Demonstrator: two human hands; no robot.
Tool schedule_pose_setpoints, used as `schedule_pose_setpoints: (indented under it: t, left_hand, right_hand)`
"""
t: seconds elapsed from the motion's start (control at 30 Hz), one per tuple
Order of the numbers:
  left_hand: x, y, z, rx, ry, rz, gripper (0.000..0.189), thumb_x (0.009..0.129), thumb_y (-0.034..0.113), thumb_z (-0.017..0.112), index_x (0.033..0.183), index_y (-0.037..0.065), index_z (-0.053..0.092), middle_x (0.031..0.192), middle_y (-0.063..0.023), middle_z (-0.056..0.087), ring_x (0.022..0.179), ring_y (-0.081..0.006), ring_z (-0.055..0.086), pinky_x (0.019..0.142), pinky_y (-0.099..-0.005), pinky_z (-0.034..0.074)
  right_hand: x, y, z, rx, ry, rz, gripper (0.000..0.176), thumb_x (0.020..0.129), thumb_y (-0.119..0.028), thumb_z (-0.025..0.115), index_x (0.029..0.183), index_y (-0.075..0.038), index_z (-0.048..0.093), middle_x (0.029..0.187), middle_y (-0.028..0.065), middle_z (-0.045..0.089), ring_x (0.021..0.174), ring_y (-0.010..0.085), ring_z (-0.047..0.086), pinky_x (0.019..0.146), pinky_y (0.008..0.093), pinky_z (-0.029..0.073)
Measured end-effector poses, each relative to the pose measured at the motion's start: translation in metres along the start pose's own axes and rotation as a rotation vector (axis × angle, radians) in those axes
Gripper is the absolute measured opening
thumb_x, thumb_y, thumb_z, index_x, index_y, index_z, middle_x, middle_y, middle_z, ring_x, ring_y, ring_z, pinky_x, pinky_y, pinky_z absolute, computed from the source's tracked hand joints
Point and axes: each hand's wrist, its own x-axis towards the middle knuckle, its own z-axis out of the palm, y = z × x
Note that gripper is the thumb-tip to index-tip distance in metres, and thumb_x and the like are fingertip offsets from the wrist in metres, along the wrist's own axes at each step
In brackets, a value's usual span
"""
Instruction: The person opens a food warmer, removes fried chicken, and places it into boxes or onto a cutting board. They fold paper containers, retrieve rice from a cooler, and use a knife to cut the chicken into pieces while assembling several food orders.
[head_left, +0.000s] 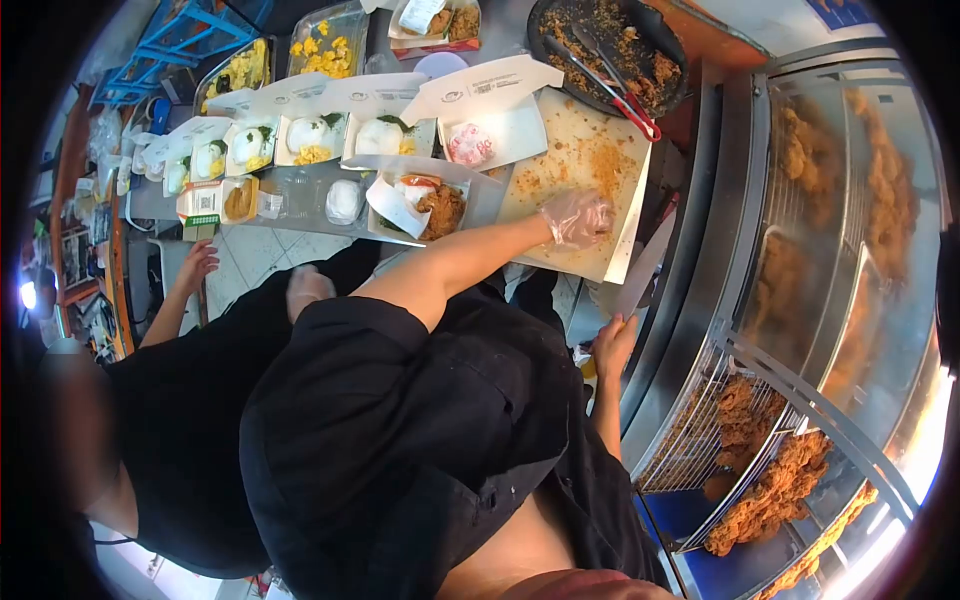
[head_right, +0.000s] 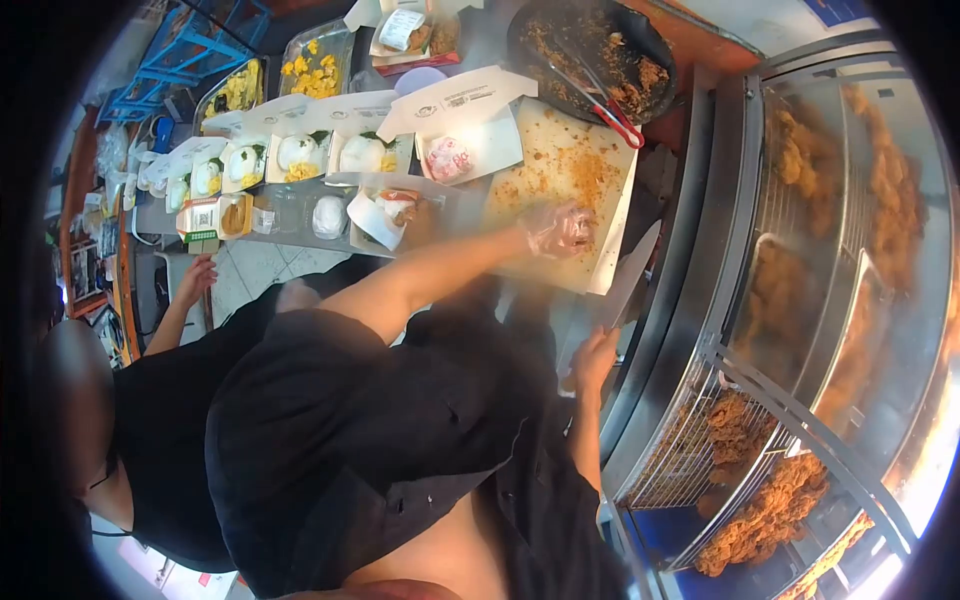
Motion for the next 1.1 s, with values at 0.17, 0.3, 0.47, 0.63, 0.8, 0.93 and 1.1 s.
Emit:
schedule_pose_setpoints:
  t: [0.17, 0.3, 0.47, 0.63, 0.8, 0.93, 1.1]
  left_hand:
    - [0.004, 0.012, -0.07, -0.49, 0.218, -0.539, 0.021, 0.08, 0.029, 0.062, 0.097, 0.018, 0.068, 0.101, -0.0078, 0.064, 0.097, -0.026, 0.061, 0.077, -0.0438, 0.052]
    - [0.015, -0.01, -0.101, -0.599, 0.726, -0.995, 0.016, 0.087, 0.025, 0.06, 0.094, 0.012, 0.065, 0.096, -0.0125, 0.063, 0.094, -0.0285, 0.061, 0.082, -0.0397, 0.047]
    - [-0.018, -0.176, -0.024, 0.336, 0.109, -0.937, 0.047, 0.098, 0.026, 0.039, 0.133, -0.002, 0.047, 0.138, -0.0234, 0.046, 0.131, -0.0368, 0.04, 0.114, -0.0437, 0.025]
    - [0.037, -0.15, -0.077, 0.074, -0.017, -1.109, 0.058, 0.097, 0.044, 0.045, 0.135, 0.001, 0.05, 0.132, -0.0194, 0.056, 0.119, -0.0359, 0.055, 0.098, -0.0455, 0.044]
    - [0.173, 0.248, -0.264, -0.525, 0.721, 0.075, 0.029, 0.084, 0.012, 0.067, 0.111, 0.002, 0.064, 0.105, -0.0161, 0.068, 0.093, -0.0303, 0.067, 0.081, -0.0387, 0.053]
    - [0.215, 0.434, -0.345, -0.334, 0.662, 1.062, 0.013, 0.085, 0.008, 0.064, 0.098, 0.004, 0.066, 0.101, -0.0099, 0.069, 0.086, -0.0256, 0.068, 0.073, -0.0366, 0.053]
    - [0.344, 0.624, -0.309, -0.03, -0.202, 0.717, 0.056, 0.094, 0.061, 0.037, 0.116, 0.018, 0.065, 0.112, -0.0071, 0.066, 0.1, -0.0298, 0.061, 0.091, -0.0404, 0.047]
  right_hand:
    - [-0.005, 0.022, 0.003, 0.192, 0.008, 0.038, 0.017, 0.102, -0.021, 0.043, 0.092, -0.008, 0.038, 0.057, 0.0005, 0.042, 0.042, 0.0101, 0.042, 0.036, 0.0282, 0.037]
    - [-0.014, 0.03, -0.006, 0.283, 0.033, 0.105, 0.016, 0.102, -0.024, 0.042, 0.097, -0.008, 0.042, 0.056, 0.0016, 0.043, 0.041, 0.0112, 0.045, 0.035, 0.0284, 0.039]
    - [0.008, 0.14, 0.009, -0.072, 0.266, -0.39, 0.022, 0.099, -0.028, 0.047, 0.106, -0.007, 0.048, 0.06, 0.0062, 0.052, 0.044, 0.0176, 0.053, 0.04, 0.0346, 0.044]
    - [-0.029, 0.091, -0.044, 0.098, 0.207, -0.199, 0.026, 0.096, -0.027, 0.052, 0.105, -0.003, 0.047, 0.081, 0.0268, 0.062, 0.078, 0.0481, 0.061, 0.066, 0.0517, 0.046]
    - [-0.058, 0.114, -0.071, 0.191, 0.171, -0.203, 0.032, 0.095, -0.031, 0.053, 0.103, -0.002, 0.045, 0.087, 0.029, 0.062, 0.086, 0.0503, 0.059, 0.071, 0.054, 0.045]
    - [-0.073, 0.151, -0.083, 0.17, -0.011, -0.16, 0.037, 0.095, -0.035, 0.055, 0.105, -0.001, 0.046, 0.091, 0.0294, 0.061, 0.09, 0.0497, 0.059, 0.074, 0.0524, 0.045]
    - [-0.086, 0.184, -0.09, 0.146, -0.021, -0.283, 0.041, 0.096, -0.04, 0.053, 0.106, -0.001, 0.047, 0.092, 0.0291, 0.06, 0.09, 0.0482, 0.059, 0.074, 0.0508, 0.044]
